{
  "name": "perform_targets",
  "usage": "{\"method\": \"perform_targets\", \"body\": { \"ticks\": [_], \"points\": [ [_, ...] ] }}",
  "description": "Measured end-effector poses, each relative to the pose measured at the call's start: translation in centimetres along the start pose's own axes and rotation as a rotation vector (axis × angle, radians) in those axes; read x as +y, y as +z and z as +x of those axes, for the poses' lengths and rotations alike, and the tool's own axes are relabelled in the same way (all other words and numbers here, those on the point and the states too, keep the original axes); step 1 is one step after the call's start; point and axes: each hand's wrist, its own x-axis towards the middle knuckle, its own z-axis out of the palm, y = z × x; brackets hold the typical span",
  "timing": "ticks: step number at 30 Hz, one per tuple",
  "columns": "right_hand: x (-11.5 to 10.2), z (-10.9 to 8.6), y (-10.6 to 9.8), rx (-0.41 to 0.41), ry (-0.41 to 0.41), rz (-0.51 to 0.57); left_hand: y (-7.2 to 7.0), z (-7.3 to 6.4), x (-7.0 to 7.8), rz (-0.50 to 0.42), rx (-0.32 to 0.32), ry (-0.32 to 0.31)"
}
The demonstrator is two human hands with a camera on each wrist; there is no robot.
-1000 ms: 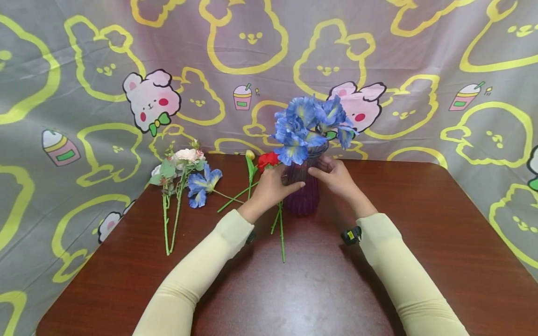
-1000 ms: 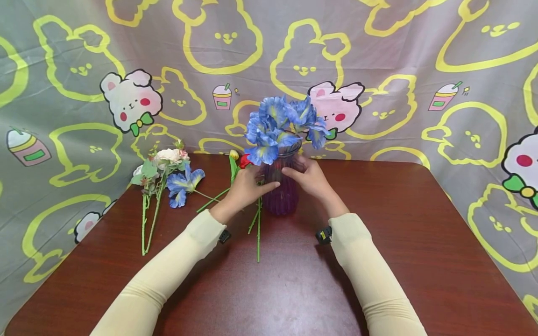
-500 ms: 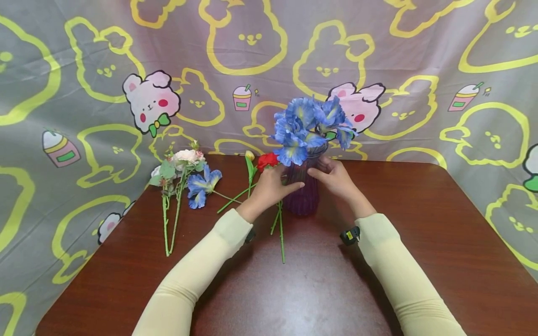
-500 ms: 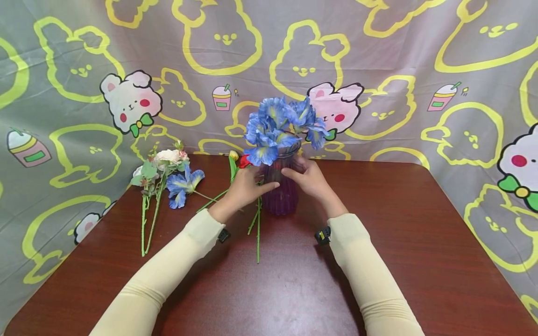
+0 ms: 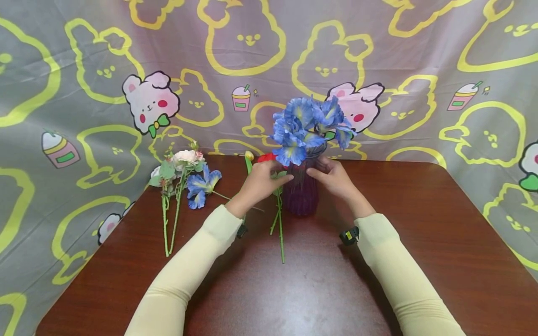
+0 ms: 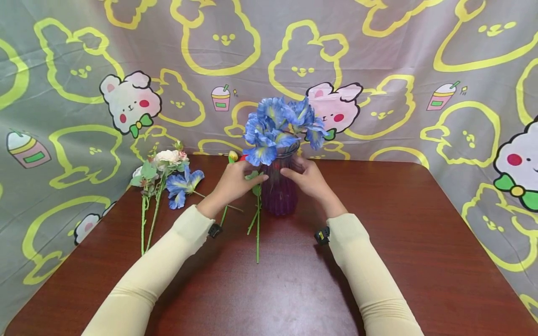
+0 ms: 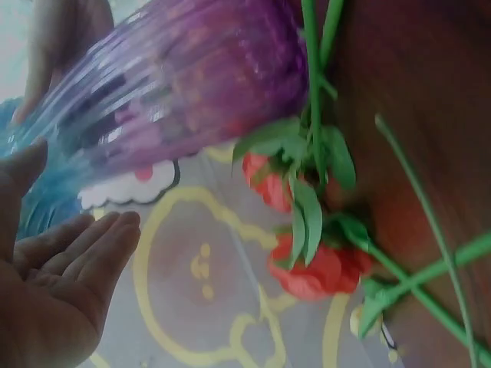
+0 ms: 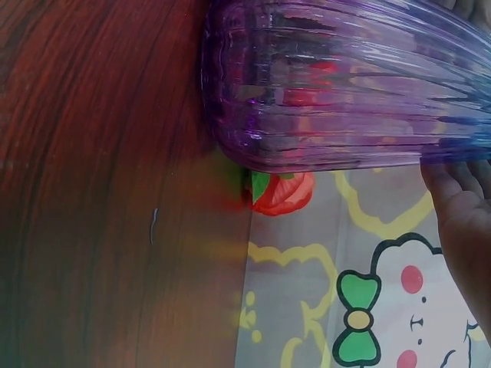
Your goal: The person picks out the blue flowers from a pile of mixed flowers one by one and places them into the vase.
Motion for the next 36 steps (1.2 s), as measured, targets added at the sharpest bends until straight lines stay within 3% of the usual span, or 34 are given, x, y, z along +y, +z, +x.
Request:
{"method": "perform_targets", "body": {
  "ticks": [7, 14, 21, 29, 36],
  "points": [
    [-0.1, 0.1, 0.1, 0.002, 0.004, 0.021, -2.4, -0.7, -1.3, -0.006, -0.023, -0.102],
    [-0.1, 0.0, 0.0, 0.001, -0.002, 0.007, -3.8, -1.5, -3.0, 0.085, -0.085, -0.177],
    [0.0, 0.0, 0.0, -0.004, 0.004, 0.016, -4.1, -2.3, -4.3, 0.195, -0.167, -0.258],
    [0.1, 0.0, 0.1, 0.004, 0.024, 0.027, -3.8, -3.4, -5.5, 0.253, -0.211, -0.374],
    [0.1, 0.1, 0.1, 0.011, 0.024, 0.022, -3.7, -4.2, -6.2, 0.289, -0.299, -0.465]
  ]
}}
